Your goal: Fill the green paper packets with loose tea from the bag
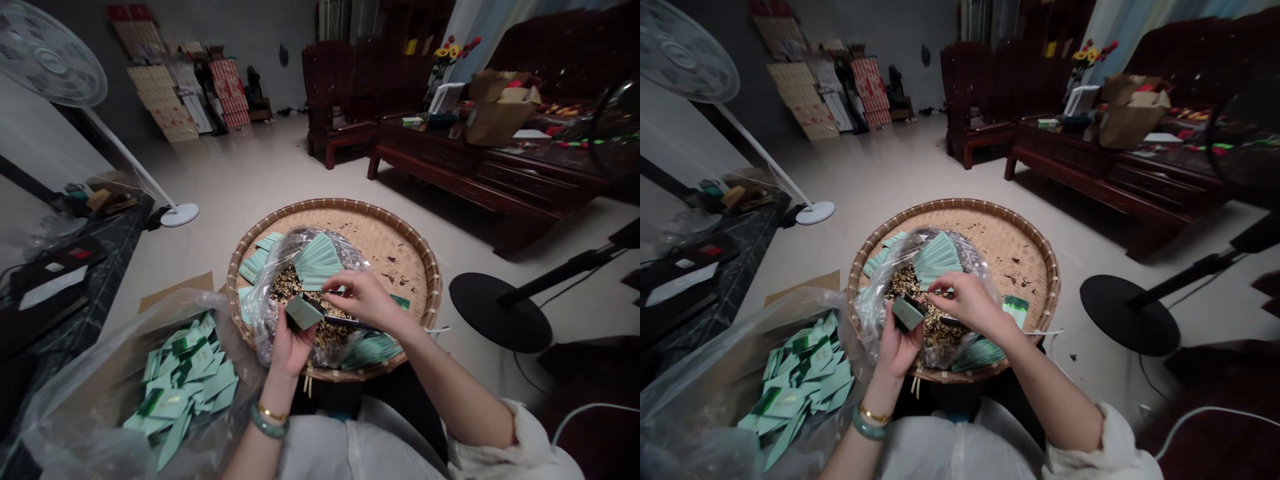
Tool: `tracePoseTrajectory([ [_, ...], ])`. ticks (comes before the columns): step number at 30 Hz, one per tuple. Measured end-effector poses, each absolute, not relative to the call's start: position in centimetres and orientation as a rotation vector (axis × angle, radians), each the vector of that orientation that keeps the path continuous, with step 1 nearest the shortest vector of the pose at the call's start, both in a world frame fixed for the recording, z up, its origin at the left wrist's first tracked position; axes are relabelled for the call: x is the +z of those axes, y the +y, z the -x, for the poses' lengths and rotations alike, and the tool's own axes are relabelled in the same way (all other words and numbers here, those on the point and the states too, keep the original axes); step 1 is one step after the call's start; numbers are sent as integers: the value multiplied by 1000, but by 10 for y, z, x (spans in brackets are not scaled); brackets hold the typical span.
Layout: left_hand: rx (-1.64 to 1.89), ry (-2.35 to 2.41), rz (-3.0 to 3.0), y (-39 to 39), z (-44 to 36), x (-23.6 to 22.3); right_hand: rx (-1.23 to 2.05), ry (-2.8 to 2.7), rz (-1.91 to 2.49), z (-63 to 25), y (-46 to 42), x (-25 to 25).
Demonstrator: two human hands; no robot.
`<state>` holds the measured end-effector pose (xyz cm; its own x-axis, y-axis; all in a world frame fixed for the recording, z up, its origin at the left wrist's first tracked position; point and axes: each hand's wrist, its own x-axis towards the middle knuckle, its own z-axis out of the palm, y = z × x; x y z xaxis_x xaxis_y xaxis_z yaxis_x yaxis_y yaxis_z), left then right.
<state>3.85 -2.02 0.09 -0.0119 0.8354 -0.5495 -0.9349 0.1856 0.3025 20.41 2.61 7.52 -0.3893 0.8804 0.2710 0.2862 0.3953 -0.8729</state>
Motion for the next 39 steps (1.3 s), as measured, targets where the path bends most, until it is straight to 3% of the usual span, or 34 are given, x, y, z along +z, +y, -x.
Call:
tracePoseTrajectory([
  [9, 1487, 791, 49, -24, -55, 9, 974, -1704, 1043, -190, 20, 50],
  [14, 1487, 923, -144, -30, -53, 8, 1322, -1419, 1088, -194, 34, 36],
  [18, 1484, 976, -236, -30, -53, 9, 1409, -1372, 1051, -195, 38, 30],
  [28, 1493, 1074, -295, -30, -66, 11, 997, -1575, 1137, -182, 34, 25],
  [39, 1532, 1042, -349, -28, -58, -5, 938, -1561, 1105, -185, 37, 15],
])
